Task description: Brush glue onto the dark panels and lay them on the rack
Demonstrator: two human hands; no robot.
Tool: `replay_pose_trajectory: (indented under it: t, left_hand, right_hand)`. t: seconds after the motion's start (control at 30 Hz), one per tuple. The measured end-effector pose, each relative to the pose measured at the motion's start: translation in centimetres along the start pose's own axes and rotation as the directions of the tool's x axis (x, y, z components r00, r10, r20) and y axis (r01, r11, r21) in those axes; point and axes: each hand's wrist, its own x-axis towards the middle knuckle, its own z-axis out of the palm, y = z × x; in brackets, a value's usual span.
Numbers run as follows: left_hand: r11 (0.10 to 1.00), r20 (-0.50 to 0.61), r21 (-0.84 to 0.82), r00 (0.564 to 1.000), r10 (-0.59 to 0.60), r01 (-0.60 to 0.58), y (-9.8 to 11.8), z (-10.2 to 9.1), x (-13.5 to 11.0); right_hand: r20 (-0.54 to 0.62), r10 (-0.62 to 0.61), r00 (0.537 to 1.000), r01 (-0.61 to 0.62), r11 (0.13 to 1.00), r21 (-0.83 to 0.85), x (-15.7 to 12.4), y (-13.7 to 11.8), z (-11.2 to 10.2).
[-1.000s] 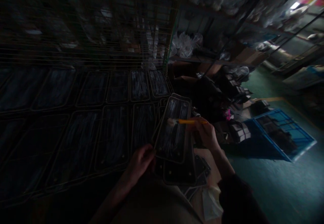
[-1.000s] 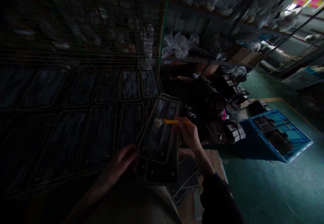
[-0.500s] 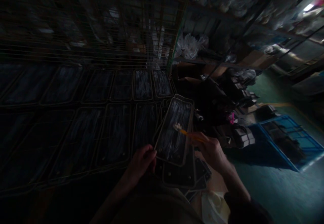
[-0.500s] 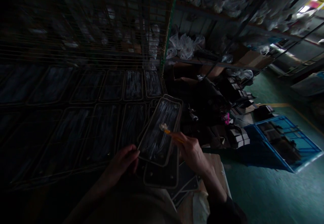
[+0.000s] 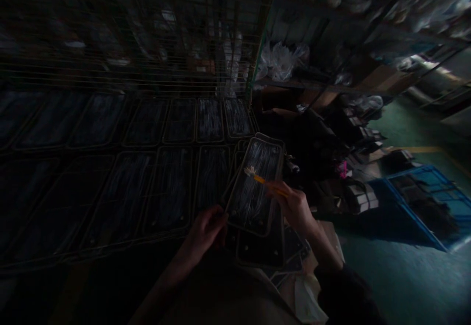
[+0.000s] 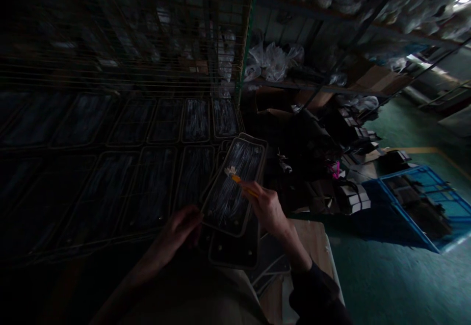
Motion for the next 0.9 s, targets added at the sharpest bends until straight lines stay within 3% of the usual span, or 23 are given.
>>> replay_pose_trajectory:
  t: [0.13,0.27,0.33,0.43,0.53,0.67,0.73,0.9]
  left_hand:
    - [1.000,0.007,0.001,1.000,-0.011,0.011,0.2,0.0,0.0]
    - [1.000,0.019,0.026,1.000,-0.003,0.002,0.1,0.1,0.1]
    - [0.999,0.021,0.038,1.000,0.006,-0.007,0.1,0.1,0.1]
    - [0.999,0.034,0.038,0.999,0.011,-0.013,0.2,0.2,0.1]
    - [0.999,0.034,0.048,0.999,0.008,-0.010,0.4,0.2,0.3]
    - [0.996,0.030,0.085,0.999,0.015,-0.017,0.3,0.2,0.4]
    - [0.995,0.030,0.095,0.999,0.026,-0.029,0.1,0.3,0.5]
    - [0.993,0.039,0.111,0.999,0.031,-0.035,-0.1,0.3,0.7]
  right_hand:
    - [0.156,0.061,0.986,-0.078,0.992,0.102,-4.0,-1.8,-0.8]
    - [0.216,0.169,0.962,-0.218,0.948,0.231,-6.2,-1.9,-2.5]
    - [0.178,0.223,0.958,-0.268,0.917,0.296,-6.8,-0.8,-3.4]
    - [-0.004,0.308,0.951,-0.293,0.907,0.303,-7.3,1.0,-4.5]
    - [-0.141,0.309,0.941,-0.263,0.925,0.273,-7.8,1.2,-4.9]
    - [0.070,0.232,0.970,-0.242,0.932,0.270,-7.9,-0.1,-4.6]
    - [0.114,0.229,0.967,-0.253,0.928,0.275,-7.4,0.0,-4.5]
    - [-0.232,0.234,0.944,-0.179,0.955,0.236,-3.8,2.6,-5.3]
